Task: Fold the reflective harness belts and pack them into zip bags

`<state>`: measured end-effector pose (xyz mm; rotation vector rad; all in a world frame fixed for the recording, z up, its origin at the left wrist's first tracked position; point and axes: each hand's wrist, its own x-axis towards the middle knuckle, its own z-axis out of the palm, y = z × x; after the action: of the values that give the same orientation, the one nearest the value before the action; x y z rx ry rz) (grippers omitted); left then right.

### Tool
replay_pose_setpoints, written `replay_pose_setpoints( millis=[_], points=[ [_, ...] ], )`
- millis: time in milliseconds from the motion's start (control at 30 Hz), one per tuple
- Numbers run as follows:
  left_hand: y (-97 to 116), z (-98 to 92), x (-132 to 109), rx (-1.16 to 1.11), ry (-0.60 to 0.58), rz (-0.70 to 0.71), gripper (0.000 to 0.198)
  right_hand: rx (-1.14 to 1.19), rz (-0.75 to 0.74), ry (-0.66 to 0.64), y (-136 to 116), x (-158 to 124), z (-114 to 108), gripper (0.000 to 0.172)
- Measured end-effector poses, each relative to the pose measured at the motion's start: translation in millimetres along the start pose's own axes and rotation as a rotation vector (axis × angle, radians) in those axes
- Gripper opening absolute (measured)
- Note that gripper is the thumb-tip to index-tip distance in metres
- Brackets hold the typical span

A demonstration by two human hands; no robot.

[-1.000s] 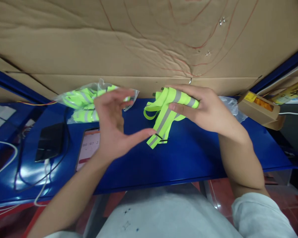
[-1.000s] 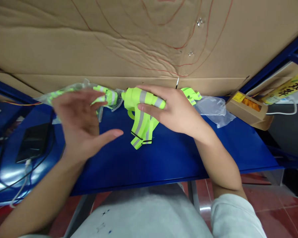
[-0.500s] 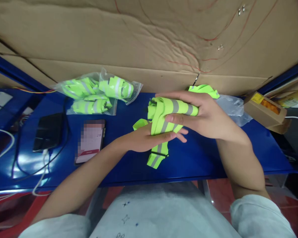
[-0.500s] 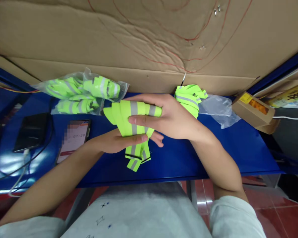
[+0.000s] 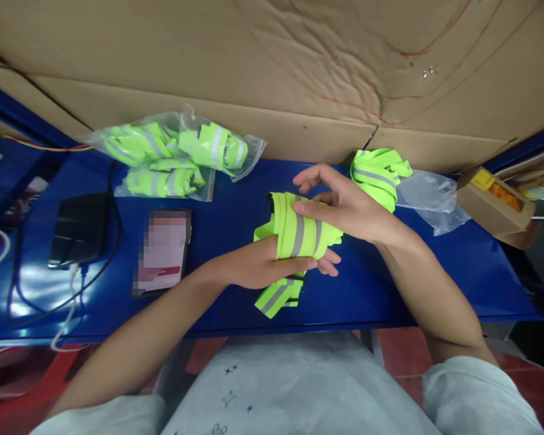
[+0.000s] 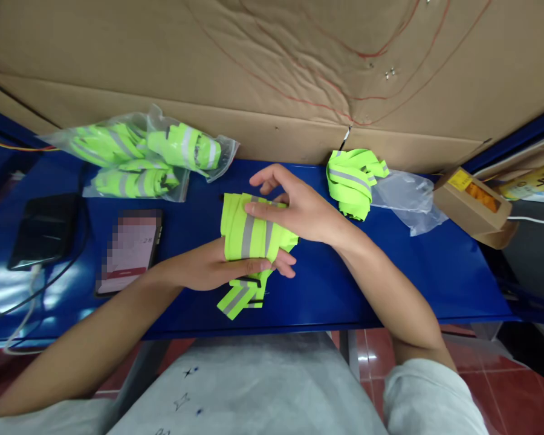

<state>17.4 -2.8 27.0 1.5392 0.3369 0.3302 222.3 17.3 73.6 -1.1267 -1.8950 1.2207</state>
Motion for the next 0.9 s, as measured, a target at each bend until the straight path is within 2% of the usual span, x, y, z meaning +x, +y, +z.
replay_pose_setpoints(
  millis=[67,100,200,267,333,400,467,533,600,667,733,800,900],
  points=[
    [-5,-4.5,1,0.008,0.012,0.018,0.036,-0.199,-0.151,-0.062,1,-2,1,0.038],
    [-8,-7.3,2,0.027,0.03,0.036,0.035,-0.292,-0.195,-0.127,0,-3,1,0.044],
    [-14,-15.4,2,0.096,0.066,0.083,0.033,-0.481,-0.179,-0.275,2,-8,5,0.084],
    [-14,-19.2,1,0.072,0.013,0.067,0.032,-0.505,-0.121,-0.294,5,-8,11,0.101],
    [-12,-21.4,0,-0.005,-0.068,0.005,0.03,-0.462,-0.09,-0.273,7,-6,17,0.095],
    [-10,-22.8,-1,-0.075,-0.091,-0.054,0.028,-0.353,-0.04,-0.273,7,-4,22,0.082],
    [-11,-24.3,-1,-0.122,-0.058,-0.097,0.033,-0.242,0.027,-0.276,6,-3,27,0.07],
    [-11,-25.9,-1,-0.162,0.013,-0.13,0.039,-0.226,0.05,-0.22,5,-2,30,0.064],
    [-11,-27.5,-1,-0.225,0.096,-0.14,0.045,-0.29,0.004,-0.139,4,-2,31,0.059],
    [-10,-28.8,-2,-0.301,0.13,-0.134,0.058,-0.345,-0.06,-0.087,4,-2,31,0.054],
    [-8,-29.1,-4,-0.381,0.102,-0.107,0.069,-0.373,-0.133,-0.026,2,-2,28,0.046],
    [-6,-27.2,-6,-0.465,0.026,-0.068,0.076,-0.379,-0.187,0.077,-2,-3,23,0.039],
    [-3,-19.2,-7,-0.528,-0.059,-0.046,0.075,-0.322,-0.19,0.227,-9,-6,12,0.036]
  ],
)
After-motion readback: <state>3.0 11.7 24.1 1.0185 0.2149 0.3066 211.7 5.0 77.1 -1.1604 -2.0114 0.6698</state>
